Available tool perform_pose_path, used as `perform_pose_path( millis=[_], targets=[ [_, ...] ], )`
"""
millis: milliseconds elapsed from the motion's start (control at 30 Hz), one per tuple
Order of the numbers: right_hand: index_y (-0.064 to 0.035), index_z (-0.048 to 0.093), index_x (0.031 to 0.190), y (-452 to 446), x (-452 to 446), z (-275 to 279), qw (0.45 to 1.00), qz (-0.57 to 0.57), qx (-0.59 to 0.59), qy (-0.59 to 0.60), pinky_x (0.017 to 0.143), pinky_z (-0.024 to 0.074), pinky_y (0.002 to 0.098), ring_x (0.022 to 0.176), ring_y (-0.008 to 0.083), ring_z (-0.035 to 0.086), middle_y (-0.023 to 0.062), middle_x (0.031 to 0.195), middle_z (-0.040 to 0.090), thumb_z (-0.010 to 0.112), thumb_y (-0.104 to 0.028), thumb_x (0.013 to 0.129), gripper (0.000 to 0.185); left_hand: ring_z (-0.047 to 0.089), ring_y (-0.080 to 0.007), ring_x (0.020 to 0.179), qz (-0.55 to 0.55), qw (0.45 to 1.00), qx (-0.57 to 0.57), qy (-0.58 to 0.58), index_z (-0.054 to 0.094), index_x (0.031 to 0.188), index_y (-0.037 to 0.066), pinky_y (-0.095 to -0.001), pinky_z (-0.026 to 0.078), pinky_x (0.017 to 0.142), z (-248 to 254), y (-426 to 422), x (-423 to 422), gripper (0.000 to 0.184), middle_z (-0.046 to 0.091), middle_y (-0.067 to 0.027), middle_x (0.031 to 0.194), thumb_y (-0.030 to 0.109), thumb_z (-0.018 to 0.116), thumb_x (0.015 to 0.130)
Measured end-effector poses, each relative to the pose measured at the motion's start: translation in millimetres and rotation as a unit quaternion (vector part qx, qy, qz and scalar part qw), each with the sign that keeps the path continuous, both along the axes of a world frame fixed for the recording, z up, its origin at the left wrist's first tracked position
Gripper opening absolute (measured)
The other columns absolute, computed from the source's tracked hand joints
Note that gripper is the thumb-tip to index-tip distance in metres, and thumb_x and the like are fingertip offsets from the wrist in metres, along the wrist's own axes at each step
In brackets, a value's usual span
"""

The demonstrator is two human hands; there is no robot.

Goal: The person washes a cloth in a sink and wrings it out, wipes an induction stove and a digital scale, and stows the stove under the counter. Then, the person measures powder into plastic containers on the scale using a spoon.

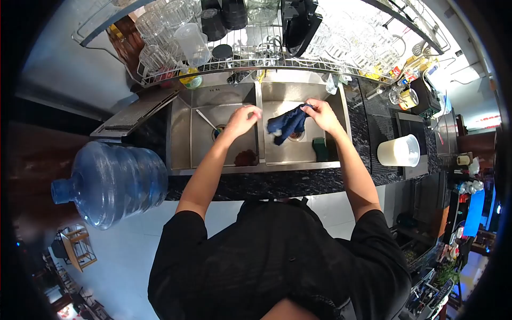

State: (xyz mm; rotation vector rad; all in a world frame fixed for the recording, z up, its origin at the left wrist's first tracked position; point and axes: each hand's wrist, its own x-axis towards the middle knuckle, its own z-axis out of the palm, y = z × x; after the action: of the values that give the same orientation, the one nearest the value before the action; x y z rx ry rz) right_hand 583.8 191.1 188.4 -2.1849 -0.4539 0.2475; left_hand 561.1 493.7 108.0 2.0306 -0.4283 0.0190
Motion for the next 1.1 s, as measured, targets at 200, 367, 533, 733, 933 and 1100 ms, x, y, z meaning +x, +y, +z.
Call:
perform_pose_path(
  millis=[200, 367, 533, 733, 933, 1100],
  targets=[
    [-0.0004, 0.062, 0.089, 2, 0, 13, 0.993, 0.026, 0.089, -0.071, 0.062, 0.0457, 0.0324, 0.062, 0.0175, 0.054, 0.0103, 0.069, 0.057, 0.063, -0.017, 0.089, 0.016, 0.066, -0.0292, 0.091, 0.016, 0.997, -0.064, -0.034, 0.061, 0.106, 0.006, -0.0381, 0.05, 0.083, 40, -107, -5, 0.037, 0.068, -0.0148, 0.097, 0.028, 0.074, 0.08],
    [-0.0038, 0.062, 0.091, -24, 13, 38, 0.997, 0.052, 0.019, -0.053, 0.063, 0.0478, 0.0355, 0.065, 0.0279, 0.061, 0.0155, 0.074, 0.062, 0.061, -0.02, 0.09, 0.017, 0.063, -0.0332, 0.072, 0.072, 0.983, 0.143, -0.092, 0.062, 0.091, 0.007, -0.0461, 0.049, 0.07, 18, -128, 6, 0.02, 0.065, -0.012, 0.077, 0.025, 0.066, 0.083],
    [-0.0059, 0.065, 0.093, -43, 21, 31, 0.986, 0.045, -0.068, -0.146, 0.07, 0.0491, 0.0427, 0.074, 0.0362, 0.063, 0.017, 0.079, 0.064, 0.06, -0.029, 0.091, 0.024, 0.064, -0.0309, 0.073, 0.112, 0.983, 0.147, -0.011, 0.064, 0.091, 0.006, -0.0391, 0.049, 0.065, 17, -100, 6, 0.019, 0.066, -0.0142, 0.083, 0.024, 0.065, 0.087],
    [-0.0006, 0.06, 0.089, -52, 33, 13, 0.991, 0.019, -0.031, -0.125, 0.073, 0.0472, 0.0453, 0.082, 0.0393, 0.06, 0.0205, 0.081, 0.062, 0.06, -0.035, 0.091, 0.034, 0.059, -0.0196, 0.069, 0.099, 0.995, 0.016, 0.01, 0.064, 0.087, 0.001, -0.0316, 0.045, 0.066, 51, -93, 14, 0.023, 0.063, -0.0099, 0.077, 0.024, 0.064, 0.089],
    [-0.0008, 0.052, 0.102, -18, 26, 12, 0.994, 0.07, -0.004, -0.086, 0.076, 0.0485, 0.0387, 0.085, 0.0308, 0.064, 0.019, 0.086, 0.062, 0.077, -0.032, 0.078, 0.046, 0.06, -0.0197, 0.091, -0.009, 0.996, -0.086, -0.018, 0.066, 0.091, 0.0, -0.03, 0.046, 0.076, 77, -128, 29, 0.02, 0.061, -0.0134, 0.097, 0.019, 0.068, 0.086],
    [-0.0051, 0.052, 0.105, 5, 27, 7, 0.99, -0.031, 0.135, 0.003, 0.072, 0.0499, 0.0323, 0.083, 0.0169, 0.062, 0.0147, 0.09, 0.064, 0.072, -0.008, 0.081, 0.031, 0.051, -0.0206, 0.113, 0.039, 0.962, -0.261, 0.072, 0.028, 0.141, 0.01, -0.0357, 0.042, 0.097, 37, -118, 29, 0.073, 0.047, -0.009, 0.129, 0.011, 0.073, 0.083]
  ],
)
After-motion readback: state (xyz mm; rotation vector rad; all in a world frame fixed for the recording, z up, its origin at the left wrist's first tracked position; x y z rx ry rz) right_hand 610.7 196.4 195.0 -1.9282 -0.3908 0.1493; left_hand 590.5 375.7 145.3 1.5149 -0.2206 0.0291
